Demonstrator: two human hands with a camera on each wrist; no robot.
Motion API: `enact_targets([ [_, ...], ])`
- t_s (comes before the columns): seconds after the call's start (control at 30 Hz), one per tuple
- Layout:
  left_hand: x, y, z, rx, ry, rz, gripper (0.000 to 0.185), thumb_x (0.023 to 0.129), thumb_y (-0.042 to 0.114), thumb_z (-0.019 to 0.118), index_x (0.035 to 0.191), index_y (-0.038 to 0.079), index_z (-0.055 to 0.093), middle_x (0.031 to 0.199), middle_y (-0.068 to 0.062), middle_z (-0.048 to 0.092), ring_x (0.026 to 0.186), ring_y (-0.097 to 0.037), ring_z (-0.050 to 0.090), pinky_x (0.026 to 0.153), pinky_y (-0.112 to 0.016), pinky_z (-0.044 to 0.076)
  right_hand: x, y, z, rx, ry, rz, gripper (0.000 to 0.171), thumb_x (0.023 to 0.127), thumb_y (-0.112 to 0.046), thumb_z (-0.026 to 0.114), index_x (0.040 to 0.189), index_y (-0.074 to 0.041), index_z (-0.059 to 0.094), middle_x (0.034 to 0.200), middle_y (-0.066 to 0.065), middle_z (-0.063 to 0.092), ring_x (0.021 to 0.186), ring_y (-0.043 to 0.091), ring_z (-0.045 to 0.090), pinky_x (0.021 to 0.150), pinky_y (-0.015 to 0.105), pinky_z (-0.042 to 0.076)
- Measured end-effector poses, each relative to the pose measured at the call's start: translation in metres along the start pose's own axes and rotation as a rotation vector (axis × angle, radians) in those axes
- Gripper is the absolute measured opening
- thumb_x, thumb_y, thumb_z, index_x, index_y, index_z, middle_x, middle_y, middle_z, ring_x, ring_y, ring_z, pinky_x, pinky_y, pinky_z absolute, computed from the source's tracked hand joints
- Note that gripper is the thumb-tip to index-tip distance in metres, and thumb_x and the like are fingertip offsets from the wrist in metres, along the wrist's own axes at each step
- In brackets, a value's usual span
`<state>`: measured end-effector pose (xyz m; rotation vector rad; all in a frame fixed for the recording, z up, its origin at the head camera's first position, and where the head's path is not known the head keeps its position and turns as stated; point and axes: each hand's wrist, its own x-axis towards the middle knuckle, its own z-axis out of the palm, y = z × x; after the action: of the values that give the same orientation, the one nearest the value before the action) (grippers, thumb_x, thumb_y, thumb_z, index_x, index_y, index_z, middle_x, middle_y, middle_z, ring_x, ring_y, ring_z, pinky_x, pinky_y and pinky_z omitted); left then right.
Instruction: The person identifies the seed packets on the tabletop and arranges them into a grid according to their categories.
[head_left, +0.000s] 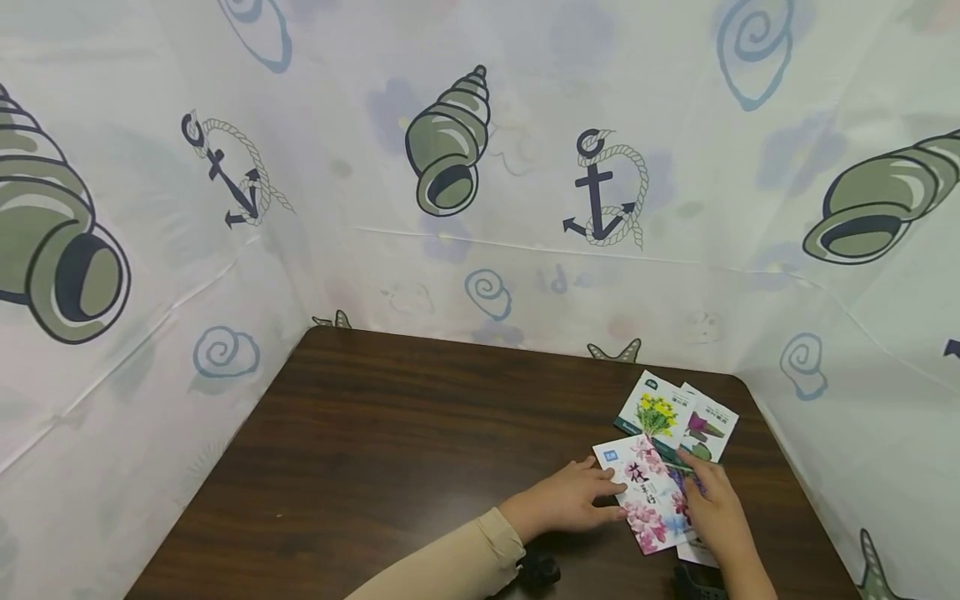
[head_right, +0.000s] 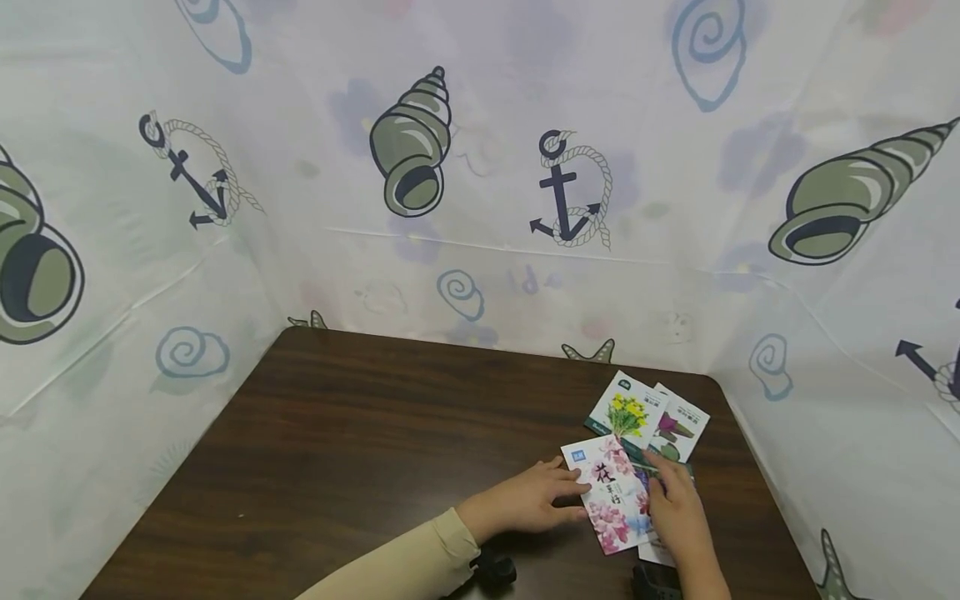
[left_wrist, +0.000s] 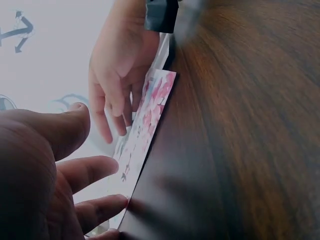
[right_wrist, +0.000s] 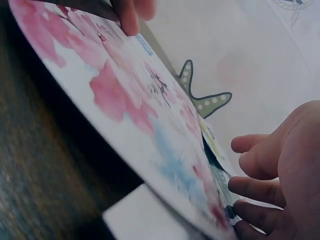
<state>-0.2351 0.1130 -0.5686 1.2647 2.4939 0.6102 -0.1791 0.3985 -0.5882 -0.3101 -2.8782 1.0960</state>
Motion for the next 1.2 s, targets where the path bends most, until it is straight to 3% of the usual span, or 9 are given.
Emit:
enact_targets([
  [0.1, 0.000, -0.002, 0.001, -0.001, -0.006, 0.003, 0.057, 0.112, 0.058, 0.051, 0.162, 0.032, 0.054, 0.171, 0.000, 0.049, 0.166, -0.033, 0.035, 0.134, -0.051, 0.034, 0.000, -0.001, -0.001, -0.008, -0.005, 0.006, 0.050, 0.115, -0.014, 0.044, 0.164, -0.010, 0.048, 0.162, 0.027, 0.042, 0.156, 0.057, 0.034, 0.122, 0.079, 0.029],
  [0.27, -0.001, -0.004, 0.000, -0.002, 0.007, -0.010, 0.058, 0.111, 0.058, 0.053, 0.163, 0.034, 0.053, 0.170, -0.001, 0.050, 0.162, -0.025, 0.042, 0.131, -0.041, 0.039, 0.001, -0.003, -0.002, -0.025, -0.002, 0.008, 0.047, 0.114, -0.012, 0.045, 0.161, -0.009, 0.051, 0.160, 0.027, 0.044, 0.156, 0.059, 0.033, 0.122, 0.080, 0.028],
  [0.43, -0.004, -0.005, -0.001, 0.036, 0.035, -0.003, 0.057, 0.110, 0.058, 0.056, 0.162, 0.035, 0.054, 0.160, -0.005, 0.054, 0.146, -0.019, 0.055, 0.118, -0.030, 0.049, 0.000, -0.003, 0.000, -0.035, 0.021, -0.004, 0.045, 0.113, -0.010, 0.047, 0.157, -0.008, 0.055, 0.158, 0.028, 0.046, 0.155, 0.058, 0.035, 0.121, 0.079, 0.030],
  [0.67, -0.009, -0.005, -0.002, 0.037, 0.067, -0.025, 0.056, 0.108, 0.057, 0.060, 0.160, 0.038, 0.056, 0.143, -0.006, 0.056, 0.122, -0.012, 0.055, 0.097, -0.024, 0.051, 0.000, -0.002, 0.000, -0.043, 0.027, -0.004, 0.043, 0.113, -0.009, 0.047, 0.155, -0.009, 0.057, 0.157, 0.027, 0.048, 0.153, 0.058, 0.038, 0.120, 0.078, 0.032],
  [0.77, -0.011, -0.007, -0.002, 0.051, 0.069, -0.022, 0.053, 0.108, 0.055, 0.061, 0.158, 0.036, 0.060, 0.144, -0.007, 0.056, 0.123, -0.012, 0.056, 0.099, -0.023, 0.051, 0.000, -0.002, 0.001, -0.038, 0.029, 0.006, 0.043, 0.113, -0.011, 0.047, 0.154, -0.009, 0.058, 0.156, 0.027, 0.049, 0.152, 0.057, 0.040, 0.119, 0.077, 0.034],
  [0.93, -0.018, -0.007, -0.001, 0.043, 0.064, -0.041, 0.051, 0.108, 0.052, 0.063, 0.153, 0.030, 0.066, 0.155, -0.011, 0.053, 0.140, -0.018, 0.056, 0.115, -0.028, 0.051, -0.002, -0.001, 0.002, -0.043, 0.063, -0.032, 0.040, 0.111, -0.008, 0.050, 0.149, -0.006, 0.062, 0.151, 0.028, 0.054, 0.147, 0.057, 0.046, 0.114, 0.076, 0.039],
  [1.2, -0.023, -0.005, -0.005, 0.021, 0.094, -0.142, 0.049, 0.103, 0.058, 0.069, 0.130, 0.017, 0.071, 0.152, -0.013, 0.051, 0.138, -0.020, 0.055, 0.113, -0.028, 0.052, -0.004, -0.004, 0.001, -0.052, 0.086, -0.067, 0.038, 0.109, -0.004, 0.054, 0.145, -0.004, 0.064, 0.148, 0.029, 0.056, 0.144, 0.058, 0.048, 0.113, 0.075, 0.040],
])
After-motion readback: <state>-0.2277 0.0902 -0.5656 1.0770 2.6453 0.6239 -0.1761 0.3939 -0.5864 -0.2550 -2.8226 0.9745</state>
